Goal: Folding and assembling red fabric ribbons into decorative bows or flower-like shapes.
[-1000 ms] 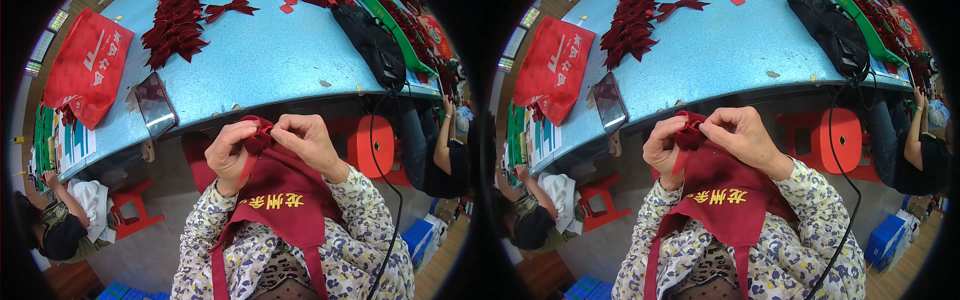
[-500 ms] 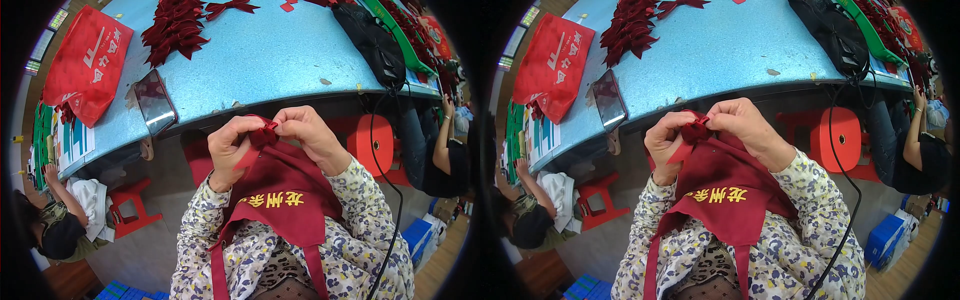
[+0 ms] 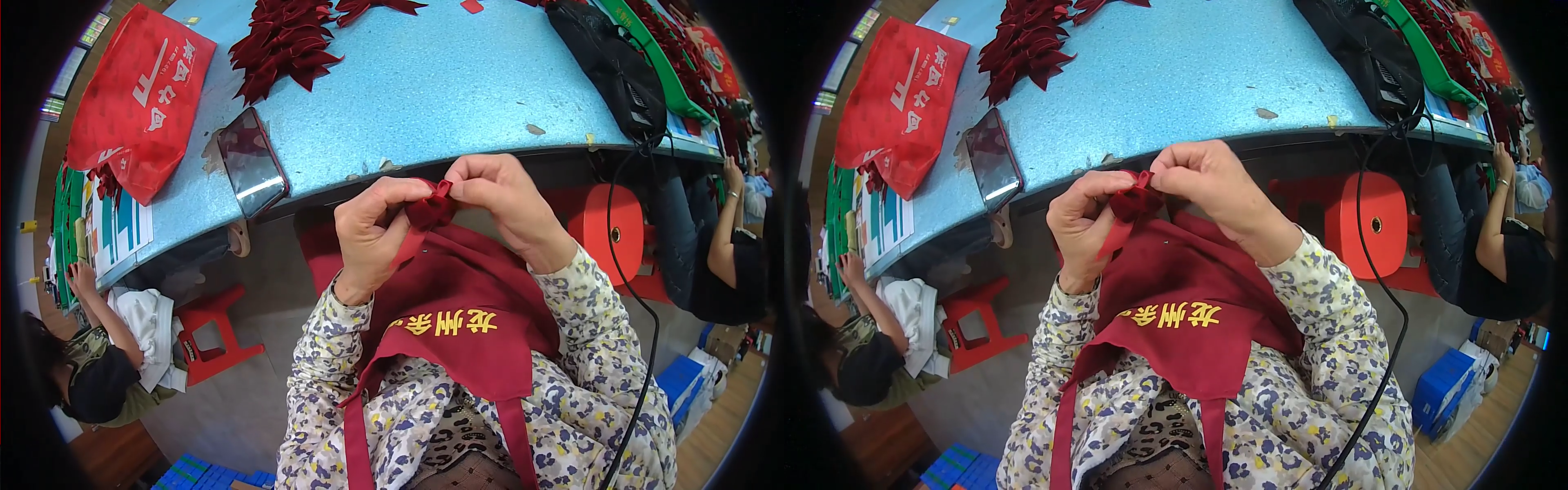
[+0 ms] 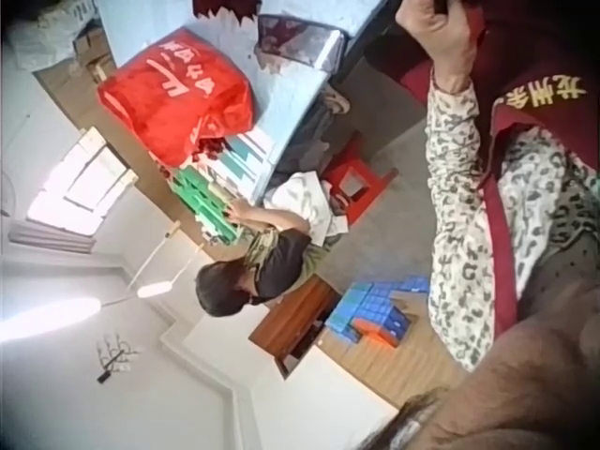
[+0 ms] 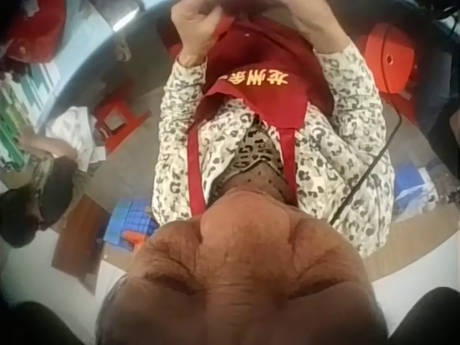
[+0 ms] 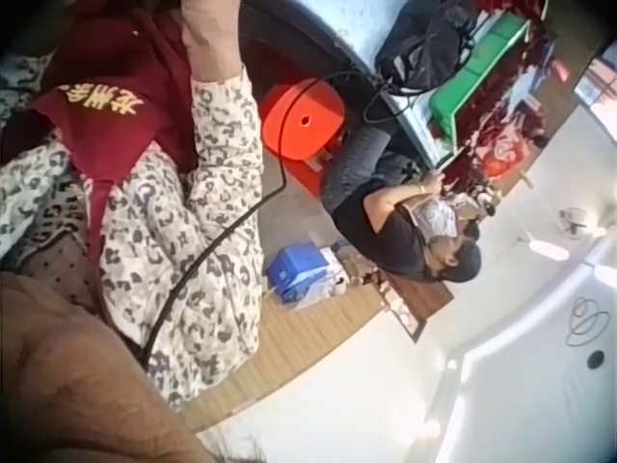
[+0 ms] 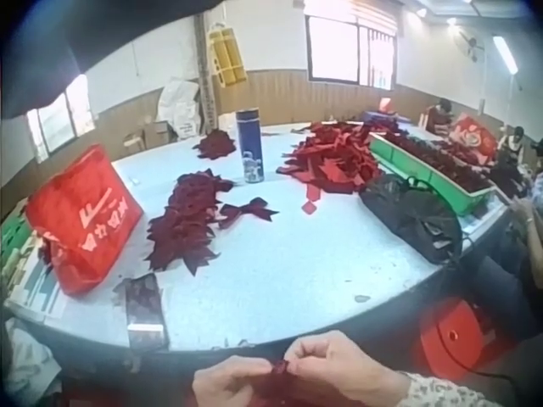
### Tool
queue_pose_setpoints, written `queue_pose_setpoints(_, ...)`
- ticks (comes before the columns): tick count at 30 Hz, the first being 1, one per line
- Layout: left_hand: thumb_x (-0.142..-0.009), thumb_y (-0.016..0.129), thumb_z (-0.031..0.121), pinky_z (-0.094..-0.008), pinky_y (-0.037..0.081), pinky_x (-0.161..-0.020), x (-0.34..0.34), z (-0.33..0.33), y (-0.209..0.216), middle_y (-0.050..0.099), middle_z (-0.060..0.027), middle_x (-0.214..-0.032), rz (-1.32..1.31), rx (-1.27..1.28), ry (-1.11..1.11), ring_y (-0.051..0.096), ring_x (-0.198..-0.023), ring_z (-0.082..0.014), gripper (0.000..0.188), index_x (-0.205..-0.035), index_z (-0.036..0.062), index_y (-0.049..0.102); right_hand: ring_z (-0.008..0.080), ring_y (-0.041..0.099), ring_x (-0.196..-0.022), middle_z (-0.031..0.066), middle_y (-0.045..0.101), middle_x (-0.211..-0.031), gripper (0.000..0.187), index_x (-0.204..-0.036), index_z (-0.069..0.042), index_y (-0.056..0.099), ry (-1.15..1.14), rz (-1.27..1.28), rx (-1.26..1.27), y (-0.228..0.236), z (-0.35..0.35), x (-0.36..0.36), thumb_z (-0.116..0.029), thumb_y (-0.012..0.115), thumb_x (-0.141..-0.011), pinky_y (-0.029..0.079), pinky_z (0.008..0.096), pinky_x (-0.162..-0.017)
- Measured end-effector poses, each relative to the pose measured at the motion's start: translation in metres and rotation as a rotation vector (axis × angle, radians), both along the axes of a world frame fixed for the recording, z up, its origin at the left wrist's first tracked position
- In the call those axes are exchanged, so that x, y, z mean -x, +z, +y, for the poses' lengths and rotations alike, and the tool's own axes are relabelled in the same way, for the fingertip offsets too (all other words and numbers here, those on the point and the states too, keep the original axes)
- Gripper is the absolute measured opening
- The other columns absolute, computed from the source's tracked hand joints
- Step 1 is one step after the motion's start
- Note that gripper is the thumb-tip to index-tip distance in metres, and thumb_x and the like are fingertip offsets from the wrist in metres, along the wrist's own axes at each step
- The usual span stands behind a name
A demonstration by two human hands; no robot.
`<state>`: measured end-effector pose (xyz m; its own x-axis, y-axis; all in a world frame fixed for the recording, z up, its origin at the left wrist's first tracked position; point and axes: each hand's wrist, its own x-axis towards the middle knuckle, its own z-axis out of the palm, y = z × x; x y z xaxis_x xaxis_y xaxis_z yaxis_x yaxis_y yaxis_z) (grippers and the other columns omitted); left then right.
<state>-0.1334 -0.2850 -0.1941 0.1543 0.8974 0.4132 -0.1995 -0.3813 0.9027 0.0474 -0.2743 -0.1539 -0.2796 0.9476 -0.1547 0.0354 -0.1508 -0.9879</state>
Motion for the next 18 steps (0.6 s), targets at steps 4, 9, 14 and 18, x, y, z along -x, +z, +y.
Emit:
queue_pose_setpoints(4,-0.082,0.058,-0.014,-0.0245,0.049,-0.08,0.006,0.0,-0.011,0.066,-0.0114,-0.096,0.051,-0.005,-0.041,0.063,-0.09,-0.0145,0.019,-0.097,-0.0043,0.063,0.007,0.047,-0.059,-0.0007,0.056,-0.069,0.003,-0.076,0.0,0.057,-0.026,0.146,0.093,-0.006,-0.001,0.001,-0.001,0.06,-0.076,0.037,0.024,-0.051)
queue_pose_setpoints(9,-0.082,0.058,-0.013,-0.024,0.049,-0.08,0.005,0.003,-0.006,0.066,-0.0106,-0.097,-0.03,0.065,-0.033,0.063,-0.089,-0.0136,0.019,-0.098,-0.0039,0.063,0.005,0.047,-0.061,-0.0025,0.057,-0.071,0.004,-0.078,0.0,0.058,-0.068,-0.563,-0.823,-0.005,0.001,0.007,-0.003,0.059,-0.08,0.036,0.0226,-0.051)
queue_pose_setpoints(14,-0.082,0.056,-0.014,-0.0233,0.05,-0.078,0.01,0.004,-0.001,0.066,-0.0087,-0.097,-0.049,0.187,-0.08,0.063,-0.086,-0.0114,0.021,-0.099,-0.0038,0.063,0.0019,0.047,-0.064,-0.0029,0.058,-0.073,0.005,-0.079,0.0,0.061,0.028,-0.237,-0.175,0.001,0.003,0.002,-0.005,0.061,-0.081,0.038,0.0223,-0.054)
queue_pose_setpoints(18,-0.08,0.052,-0.018,-0.0223,0.051,-0.075,0.002,0.001,0.0,0.067,-0.0065,-0.093,-0.06,0.155,0.017,0.063,-0.083,-0.0099,0.025,-0.098,-0.0043,0.063,0.0008,0.048,-0.068,-0.0024,0.059,-0.073,0.006,-0.081,0.001,0.063,0.018,0.032,0.047,-0.012,0.002,0.006,-0.004,0.06,-0.081,0.04,0.0196,-0.059)
